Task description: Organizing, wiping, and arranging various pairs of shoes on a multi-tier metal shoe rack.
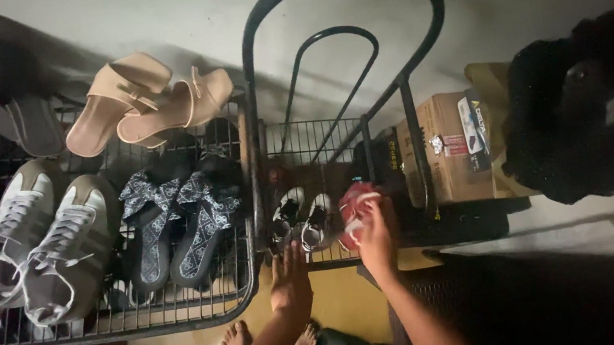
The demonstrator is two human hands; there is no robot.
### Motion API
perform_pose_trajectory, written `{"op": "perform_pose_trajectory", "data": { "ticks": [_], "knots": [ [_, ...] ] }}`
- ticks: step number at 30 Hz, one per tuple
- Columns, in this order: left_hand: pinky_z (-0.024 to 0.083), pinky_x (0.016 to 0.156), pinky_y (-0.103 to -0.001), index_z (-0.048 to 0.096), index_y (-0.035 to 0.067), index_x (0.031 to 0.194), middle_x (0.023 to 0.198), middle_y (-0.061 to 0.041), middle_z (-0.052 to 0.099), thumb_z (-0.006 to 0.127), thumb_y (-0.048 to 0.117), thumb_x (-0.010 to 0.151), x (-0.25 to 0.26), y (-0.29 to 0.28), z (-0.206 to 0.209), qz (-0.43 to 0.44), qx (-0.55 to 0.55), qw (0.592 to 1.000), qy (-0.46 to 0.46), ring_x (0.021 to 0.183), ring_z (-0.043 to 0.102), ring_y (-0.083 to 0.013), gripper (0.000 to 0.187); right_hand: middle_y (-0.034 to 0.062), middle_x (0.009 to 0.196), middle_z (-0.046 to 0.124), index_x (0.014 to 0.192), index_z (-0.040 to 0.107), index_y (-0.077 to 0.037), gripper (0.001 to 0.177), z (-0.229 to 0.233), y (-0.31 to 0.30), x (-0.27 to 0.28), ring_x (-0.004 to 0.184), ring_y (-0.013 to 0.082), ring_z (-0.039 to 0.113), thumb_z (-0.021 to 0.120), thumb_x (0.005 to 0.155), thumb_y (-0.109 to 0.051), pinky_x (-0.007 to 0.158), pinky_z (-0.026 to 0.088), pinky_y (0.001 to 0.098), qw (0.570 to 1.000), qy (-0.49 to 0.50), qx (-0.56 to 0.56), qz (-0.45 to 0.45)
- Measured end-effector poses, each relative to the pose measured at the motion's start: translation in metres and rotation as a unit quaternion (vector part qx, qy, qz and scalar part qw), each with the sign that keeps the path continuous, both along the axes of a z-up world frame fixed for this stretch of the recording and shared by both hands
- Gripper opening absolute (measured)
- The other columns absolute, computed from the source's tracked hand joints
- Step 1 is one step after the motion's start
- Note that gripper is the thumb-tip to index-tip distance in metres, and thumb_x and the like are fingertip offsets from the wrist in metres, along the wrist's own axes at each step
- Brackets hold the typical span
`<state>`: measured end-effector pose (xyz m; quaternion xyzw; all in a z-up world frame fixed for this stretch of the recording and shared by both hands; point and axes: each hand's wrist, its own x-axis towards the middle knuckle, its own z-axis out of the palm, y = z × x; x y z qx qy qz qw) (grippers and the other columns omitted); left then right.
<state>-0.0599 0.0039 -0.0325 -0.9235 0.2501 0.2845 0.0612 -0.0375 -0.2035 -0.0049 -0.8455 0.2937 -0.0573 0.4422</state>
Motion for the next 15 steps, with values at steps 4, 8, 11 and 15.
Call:
{"op": "perform_pose_trajectory", "data": {
  "ticks": [4, 8, 11, 15],
  "knots": [
    [0.007, 0.124, -0.05, 0.003, -0.002, 0.162, 0.172, -0.018, -0.005, 0.036, 0.012, 0.103, -0.003, -0.004, 0.005, -0.028, 0.051, 0.998, -0.013, 0.157, 0.002, -0.0334, 0.069, 0.0173, 0.13, 0.063, 0.13, 0.061, -0.009, 0.03, -0.014, 0.001, 0.029, 0.126, 0.037, 0.052, 0.055, 0.102, -0.017, 0.111, 0.038, 0.0555, 0.955, -0.105, -0.251, 0.116],
    [0.008, 0.125, -0.05, 0.008, 0.001, 0.162, 0.172, -0.017, 0.002, 0.034, 0.013, 0.104, -0.006, -0.013, -0.036, 0.008, 0.048, 0.999, -0.018, 0.157, 0.009, -0.0323, 0.065, 0.0233, 0.132, 0.056, 0.137, 0.055, -0.006, 0.049, 0.003, -0.011, 0.067, 0.128, 0.0444, 0.046, 0.062, 0.09, -0.017, 0.108, 0.03, 0.0631, 0.897, -0.043, -0.404, 0.175],
    [0.01, 0.126, -0.05, 0.013, -0.002, 0.162, 0.172, -0.018, 0.009, 0.035, 0.019, 0.105, 0.006, -0.02, -0.001, 0.004, 0.065, 0.998, -0.005, 0.157, 0.012, -0.0341, 0.064, 0.0235, 0.133, 0.058, 0.137, 0.054, -0.007, 0.048, -0.015, -0.013, 0.08, 0.127, 0.0447, 0.05, 0.063, 0.091, -0.016, 0.109, 0.036, 0.058, 0.908, -0.061, -0.388, 0.145],
    [0.007, 0.127, -0.049, 0.012, -0.001, 0.16, 0.169, -0.02, 0.007, 0.038, 0.035, 0.106, 0.024, -0.028, 0.054, 0.119, -0.095, 0.985, 0.078, 0.156, 0.008, -0.0392, 0.069, 0.0182, 0.128, 0.067, 0.141, 0.057, -0.006, 0.04, -0.001, 0.008, 0.057, 0.119, 0.0404, 0.061, 0.059, 0.102, -0.016, 0.104, 0.047, 0.0475, 0.952, -0.21, -0.193, 0.106]
  ]
}}
